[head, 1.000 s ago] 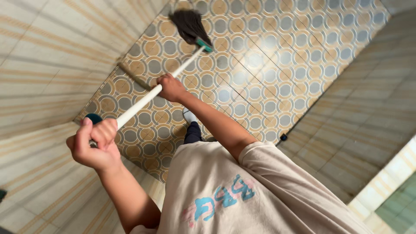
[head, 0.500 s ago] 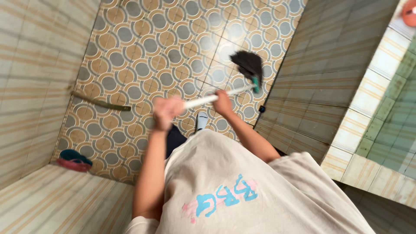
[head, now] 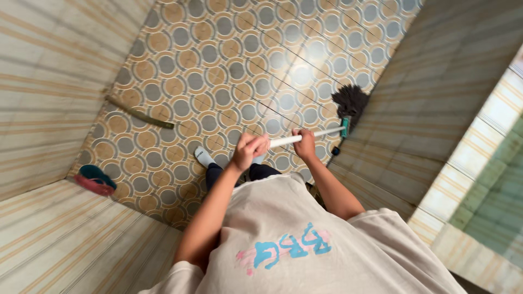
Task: The person mops a tiled floor using a mop, moving the mop head across different sections of the tiles.
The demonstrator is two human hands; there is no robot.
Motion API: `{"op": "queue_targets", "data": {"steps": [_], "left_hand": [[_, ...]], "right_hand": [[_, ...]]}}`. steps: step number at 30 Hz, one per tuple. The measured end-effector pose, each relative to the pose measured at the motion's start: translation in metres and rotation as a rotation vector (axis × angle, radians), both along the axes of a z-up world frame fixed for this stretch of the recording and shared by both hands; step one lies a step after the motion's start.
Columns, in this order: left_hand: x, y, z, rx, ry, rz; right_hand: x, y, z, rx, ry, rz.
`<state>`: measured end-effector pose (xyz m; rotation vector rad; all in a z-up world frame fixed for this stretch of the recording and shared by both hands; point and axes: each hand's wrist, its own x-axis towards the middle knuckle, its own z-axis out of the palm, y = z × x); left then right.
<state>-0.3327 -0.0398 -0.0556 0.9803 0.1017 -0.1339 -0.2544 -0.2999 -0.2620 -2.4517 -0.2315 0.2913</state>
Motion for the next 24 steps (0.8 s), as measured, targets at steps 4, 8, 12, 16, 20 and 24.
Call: {"op": "queue_targets", "data": {"steps": [4,8,12,16,20,24], "left_hand": [[-0.034,0.025,0.002,-0.014,0.006,0.118],[-0.069,0.075,0.016,0.063,-0.038,0.303],[-0.108,0.151,0.047,0.193,-0.070,0.493],[-0.165,0.218,0.108,0.266,-0.103,0.672],[-0.218,0.255,0.158,0.431,-0.113,0.880],[-0.258,0.279,0.177,0.601,-0.106,1.044]], "right_hand": [[-0.011,0.032,-0.008,0.004,0.002,0.099],[-0.015,0.103,-0.012,0.102,-0.126,0.215],[-0.021,0.220,-0.006,0.237,-0.147,0.261],[-0.051,0.363,0.013,0.364,-0.186,0.367],[-0.105,0.488,0.033,0.491,-0.087,0.604],[-0.165,0.570,0.052,0.533,0.179,0.833]]}}
